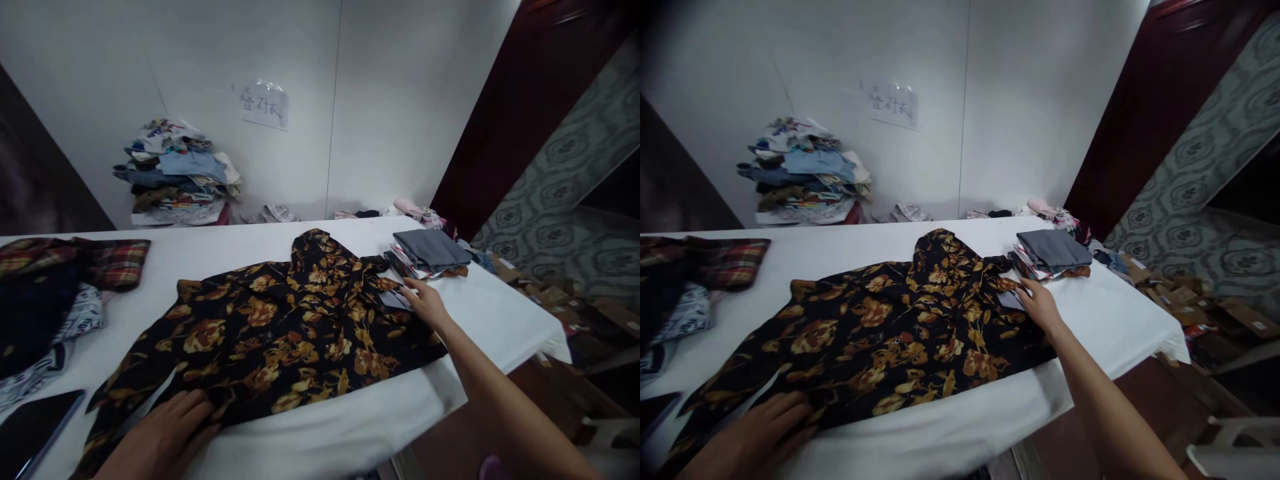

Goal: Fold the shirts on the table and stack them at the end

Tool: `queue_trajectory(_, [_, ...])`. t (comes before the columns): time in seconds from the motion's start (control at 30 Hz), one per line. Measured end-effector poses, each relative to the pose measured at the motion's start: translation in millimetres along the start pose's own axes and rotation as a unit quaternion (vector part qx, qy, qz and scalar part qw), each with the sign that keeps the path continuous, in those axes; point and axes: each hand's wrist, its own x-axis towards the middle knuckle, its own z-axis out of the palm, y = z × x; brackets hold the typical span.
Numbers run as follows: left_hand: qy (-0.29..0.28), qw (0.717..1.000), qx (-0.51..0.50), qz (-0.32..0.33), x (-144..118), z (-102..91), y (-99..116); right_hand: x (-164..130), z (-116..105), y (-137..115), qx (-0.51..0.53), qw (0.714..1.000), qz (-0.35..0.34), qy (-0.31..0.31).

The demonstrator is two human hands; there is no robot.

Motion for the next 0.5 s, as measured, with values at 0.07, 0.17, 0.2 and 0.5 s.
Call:
queue_trajectory(0.07, [-0.007, 1.0, 0.02, -0.007, 2, -1.5, 3, 32, 19, -16, 0.077, 0.992, 0.088, -0.039])
queue_trajectory(0.17, [-0.01, 0.999, 0.036, -0.01, 2, -1.2, 4, 76, 48, -28, 0.115, 0.979, 0.161, -0.04])
queue_trajectory(0.2, [-0.01, 0.999, 0.04, -0.008, 1, -0.3, 4, 87, 57, -29, 0.121, 0.976, 0.178, -0.034])
queue_trajectory(0.5, [0.028, 0.999, -0.015, 0.013, 5, -4.3, 20, 132, 61, -54, 0.266, 0.946, 0.184, 0.032])
